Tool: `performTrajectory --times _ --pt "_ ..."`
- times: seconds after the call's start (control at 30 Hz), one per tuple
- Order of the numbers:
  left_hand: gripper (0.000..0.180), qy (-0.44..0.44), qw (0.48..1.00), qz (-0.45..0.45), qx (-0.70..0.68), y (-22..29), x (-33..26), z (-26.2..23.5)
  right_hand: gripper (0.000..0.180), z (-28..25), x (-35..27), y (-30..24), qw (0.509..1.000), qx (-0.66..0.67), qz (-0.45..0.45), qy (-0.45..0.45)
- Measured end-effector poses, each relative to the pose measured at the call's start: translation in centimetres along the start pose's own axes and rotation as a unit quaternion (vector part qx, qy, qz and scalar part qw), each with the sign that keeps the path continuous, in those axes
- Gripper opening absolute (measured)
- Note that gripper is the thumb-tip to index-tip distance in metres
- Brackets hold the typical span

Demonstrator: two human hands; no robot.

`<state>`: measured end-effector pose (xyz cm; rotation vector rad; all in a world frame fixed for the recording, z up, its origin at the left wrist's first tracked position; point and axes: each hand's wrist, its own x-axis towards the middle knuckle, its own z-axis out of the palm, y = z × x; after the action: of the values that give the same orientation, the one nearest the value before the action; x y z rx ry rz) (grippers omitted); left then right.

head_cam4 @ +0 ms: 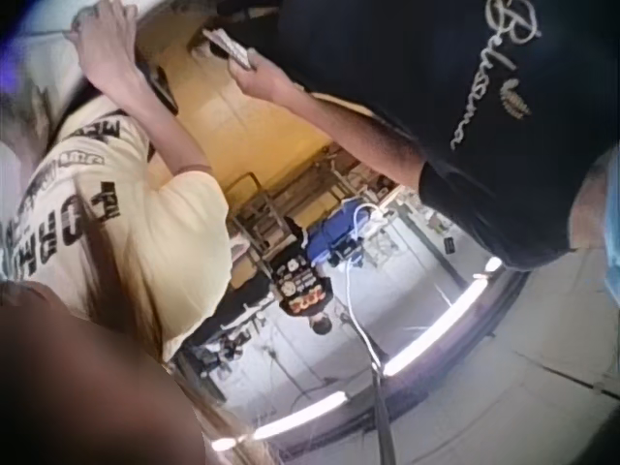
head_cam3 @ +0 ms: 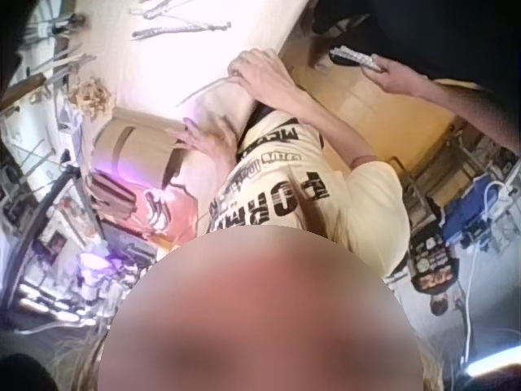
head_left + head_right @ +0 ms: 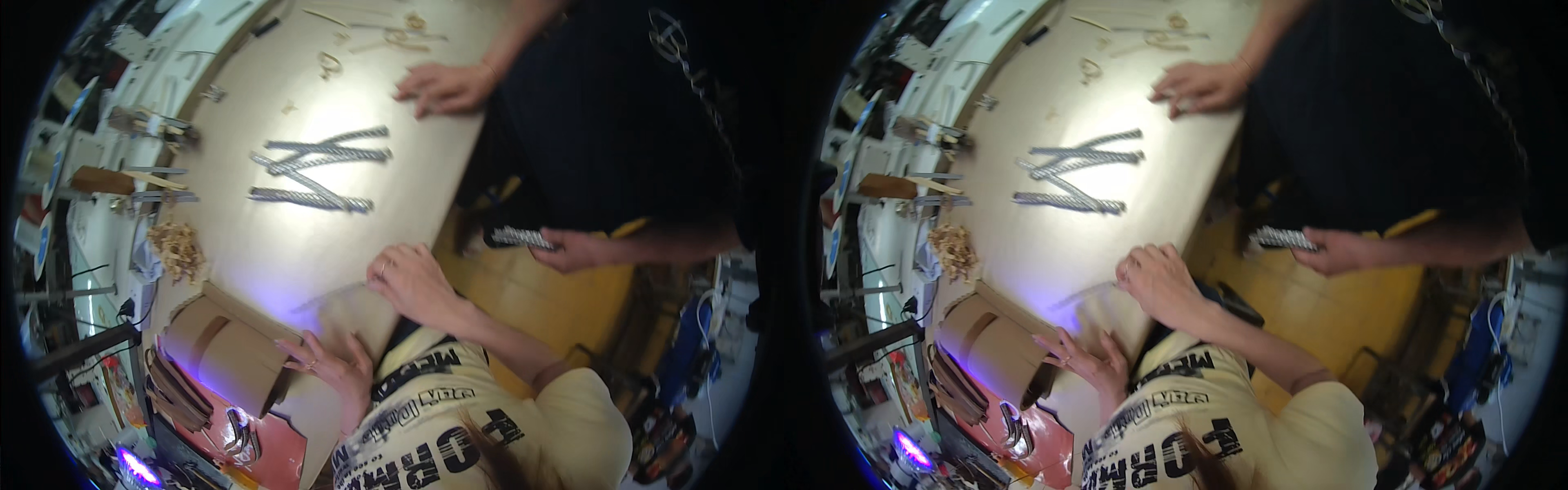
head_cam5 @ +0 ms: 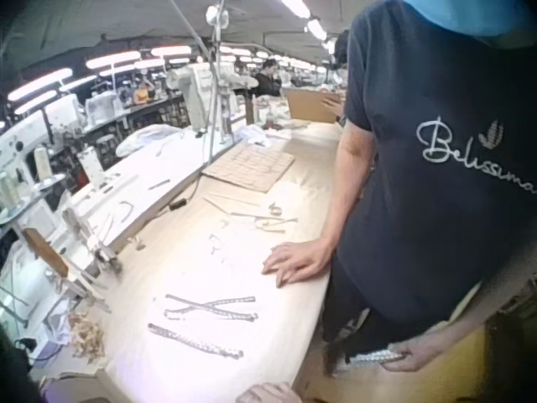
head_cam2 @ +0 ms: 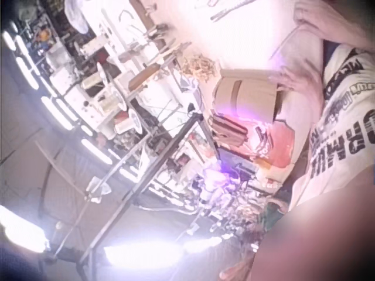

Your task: The person wraps silver braided cords around a cylindrical cardboard form under a UV lamp. They repeatedly pick up cords, wrap them around the form, and place them on the table, while another person handles similar cords nearby.

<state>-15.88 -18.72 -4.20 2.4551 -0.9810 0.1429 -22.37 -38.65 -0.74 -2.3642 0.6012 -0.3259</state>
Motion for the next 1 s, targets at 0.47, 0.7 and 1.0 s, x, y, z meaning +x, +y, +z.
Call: performTrajectory --times 0.47,0.7,1.0 --pt "0.076 -0.006 0.999 0.013 -0.044 -0.4 0.1 -0.2 0.013 -3.8 -4.8 7.9 0.754 0.584 0.224 0.200" --pt "0.070 -0.005 0.998 -0.033 -0.051 -0.6 -0.4 0.0 0.014 -5.2 -1.1 8.9 0.736 0.629 0.166 0.185" --pt "0.061 -0.008 0.995 -0.032 -0.089 -0.4 -0.4 0.2 0.021 -6.7 3.7 5.9 0.619 0.707 0.234 0.249"
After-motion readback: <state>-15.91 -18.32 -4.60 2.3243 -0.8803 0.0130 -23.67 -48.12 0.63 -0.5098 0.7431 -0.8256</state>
